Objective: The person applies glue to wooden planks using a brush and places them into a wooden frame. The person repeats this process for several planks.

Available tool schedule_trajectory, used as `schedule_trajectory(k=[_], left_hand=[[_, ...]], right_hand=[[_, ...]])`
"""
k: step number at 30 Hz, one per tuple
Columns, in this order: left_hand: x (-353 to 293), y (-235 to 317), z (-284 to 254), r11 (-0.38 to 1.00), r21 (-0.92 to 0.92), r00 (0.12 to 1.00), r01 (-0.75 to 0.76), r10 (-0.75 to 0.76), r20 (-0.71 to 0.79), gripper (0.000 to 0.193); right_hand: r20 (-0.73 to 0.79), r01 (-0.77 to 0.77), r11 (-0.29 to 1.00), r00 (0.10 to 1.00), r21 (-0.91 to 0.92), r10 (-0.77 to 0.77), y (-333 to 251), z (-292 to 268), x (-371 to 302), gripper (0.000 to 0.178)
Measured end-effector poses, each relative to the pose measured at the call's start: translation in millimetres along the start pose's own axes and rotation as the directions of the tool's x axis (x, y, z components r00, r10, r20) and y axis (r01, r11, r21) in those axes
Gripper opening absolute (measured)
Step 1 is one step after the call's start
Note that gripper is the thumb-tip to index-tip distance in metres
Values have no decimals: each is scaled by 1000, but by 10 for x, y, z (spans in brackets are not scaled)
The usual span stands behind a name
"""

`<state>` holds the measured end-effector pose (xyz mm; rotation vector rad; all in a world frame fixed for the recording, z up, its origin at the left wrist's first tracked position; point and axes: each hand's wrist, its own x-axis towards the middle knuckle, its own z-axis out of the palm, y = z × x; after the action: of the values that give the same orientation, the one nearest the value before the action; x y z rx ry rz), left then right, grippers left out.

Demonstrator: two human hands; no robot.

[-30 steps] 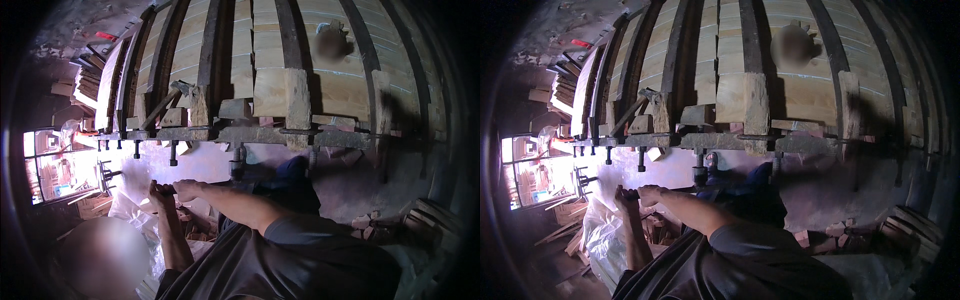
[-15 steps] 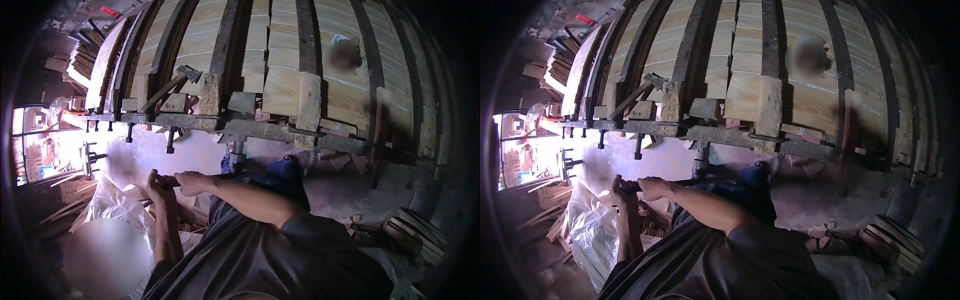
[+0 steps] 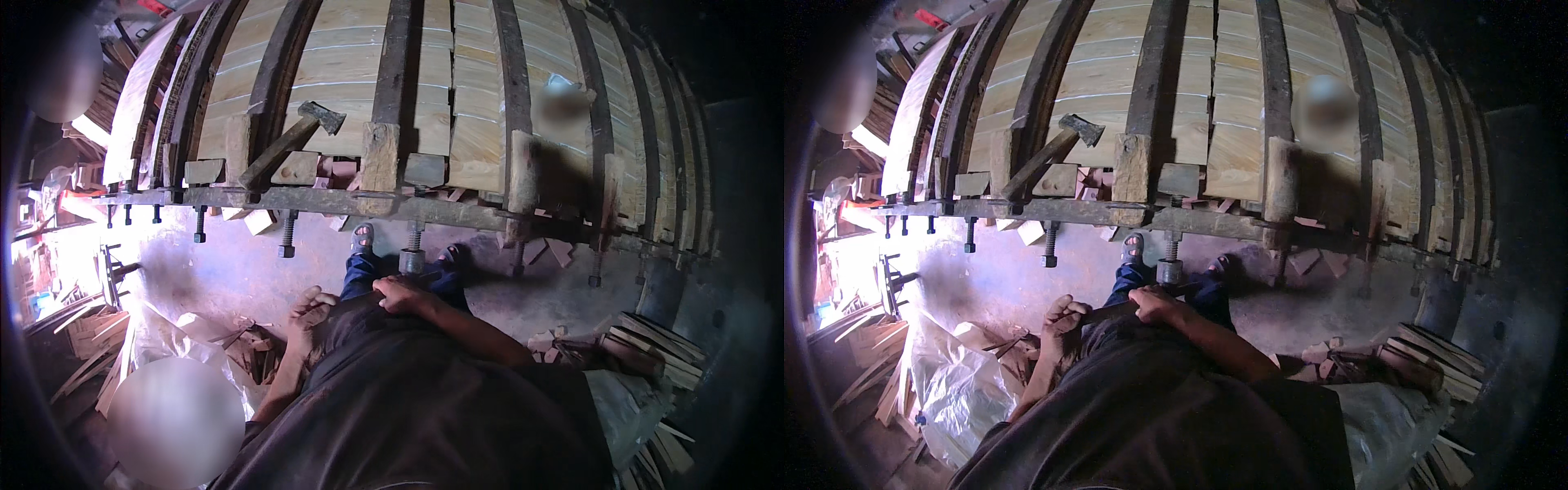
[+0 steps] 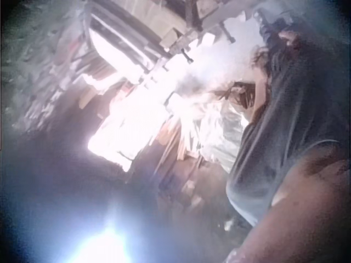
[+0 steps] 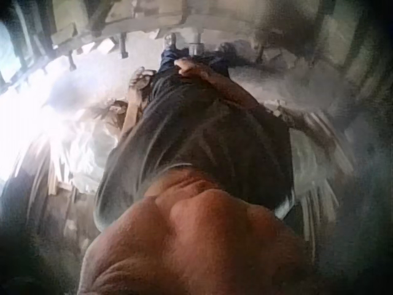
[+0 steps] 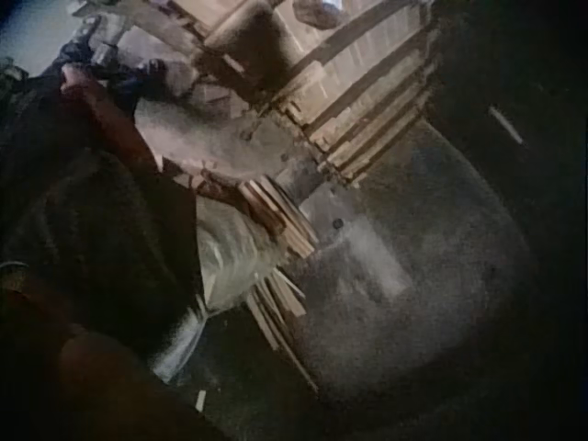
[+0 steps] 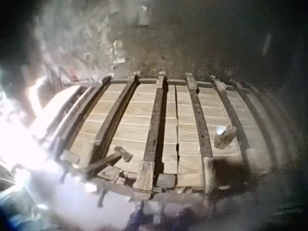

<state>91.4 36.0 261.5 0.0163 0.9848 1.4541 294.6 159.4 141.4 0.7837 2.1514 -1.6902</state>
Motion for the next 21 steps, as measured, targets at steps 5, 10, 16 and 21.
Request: schedule_trajectory(k=[5, 10, 16, 21], left_hand=[[147, 207, -158, 963, 266, 976, 48, -102, 191, 48], [269, 433, -320, 958, 262, 960, 117, -177, 218, 48], [336, 814, -392, 944, 329, 995, -33, 0, 102, 42], [371, 1097, -475, 971, 8, 921, -237, 228, -317, 22]], right_hand=[[-189, 121, 992, 974, -42, -127, 39, 163, 10, 25], [-259, 207, 977, 943, -39, -210, 187, 479, 236, 24], [-81, 265, 952, 963, 150, -255, -24, 620, 636, 27], [90, 2, 985, 996, 175, -19, -1326, 18, 909, 29]])
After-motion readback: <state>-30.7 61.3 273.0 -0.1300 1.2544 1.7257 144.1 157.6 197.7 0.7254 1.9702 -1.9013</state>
